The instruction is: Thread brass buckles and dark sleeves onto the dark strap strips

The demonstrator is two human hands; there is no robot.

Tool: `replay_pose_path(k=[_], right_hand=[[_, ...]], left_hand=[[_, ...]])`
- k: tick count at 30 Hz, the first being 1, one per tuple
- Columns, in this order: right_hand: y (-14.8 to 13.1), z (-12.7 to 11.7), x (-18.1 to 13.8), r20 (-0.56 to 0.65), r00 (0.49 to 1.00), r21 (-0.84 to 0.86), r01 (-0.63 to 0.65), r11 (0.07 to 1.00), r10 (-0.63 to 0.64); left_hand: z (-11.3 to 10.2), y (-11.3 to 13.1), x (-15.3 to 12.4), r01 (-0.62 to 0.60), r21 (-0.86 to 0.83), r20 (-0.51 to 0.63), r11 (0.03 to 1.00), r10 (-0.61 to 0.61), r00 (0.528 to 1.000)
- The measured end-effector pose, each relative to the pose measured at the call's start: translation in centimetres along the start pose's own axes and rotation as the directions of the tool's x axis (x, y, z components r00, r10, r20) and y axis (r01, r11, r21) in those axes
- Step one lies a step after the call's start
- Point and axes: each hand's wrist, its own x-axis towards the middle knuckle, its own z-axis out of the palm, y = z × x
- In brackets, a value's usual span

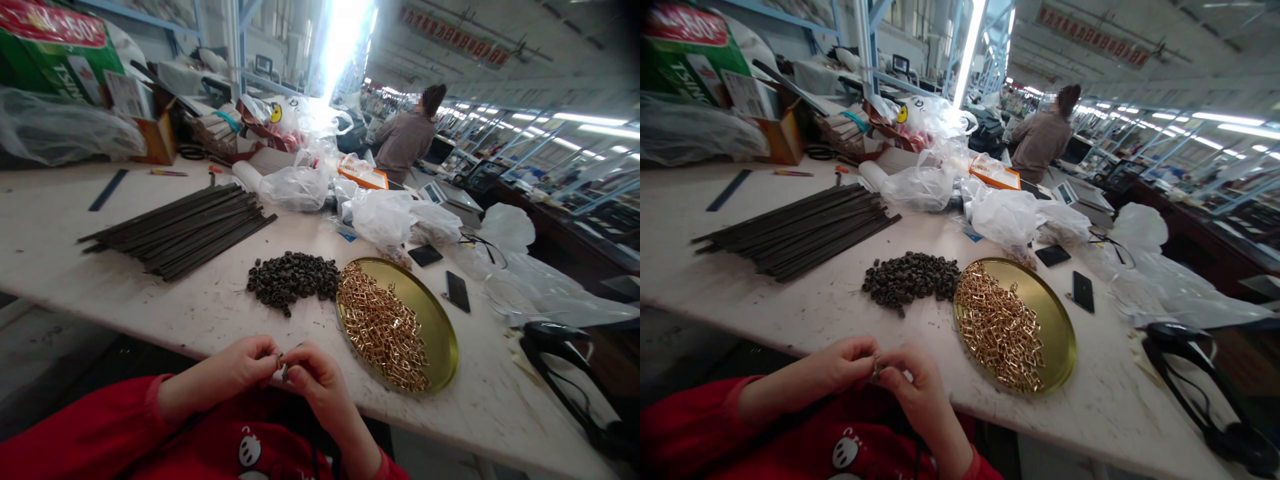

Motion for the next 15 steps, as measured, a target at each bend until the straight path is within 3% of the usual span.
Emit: replay_pose_path(k=[5,10,15], right_hand=[[-0.1,0.0,-0.3,-0.005,0.999,-0.036,-0.033,0.999,0.033],[-0.5,-0.6,-0.5,0.098,0.971,0.171,-0.234,0.957,0.220],[-0.6,-1.0,-0.9,0.094,0.962,0.072,-0.262,0.962,0.255]], left_hand=[[0.4,-0.2,-0.1,-0.040,-0.004,-0.003,0.999,0.040,0.999],[0.9,-0.4,-0.3,-0.023,0.000,0.038,1.000,0.023,0.999],[1.2,-1.0,0.0,-0.062,0.115,0.013,0.991,0.060,0.998]])
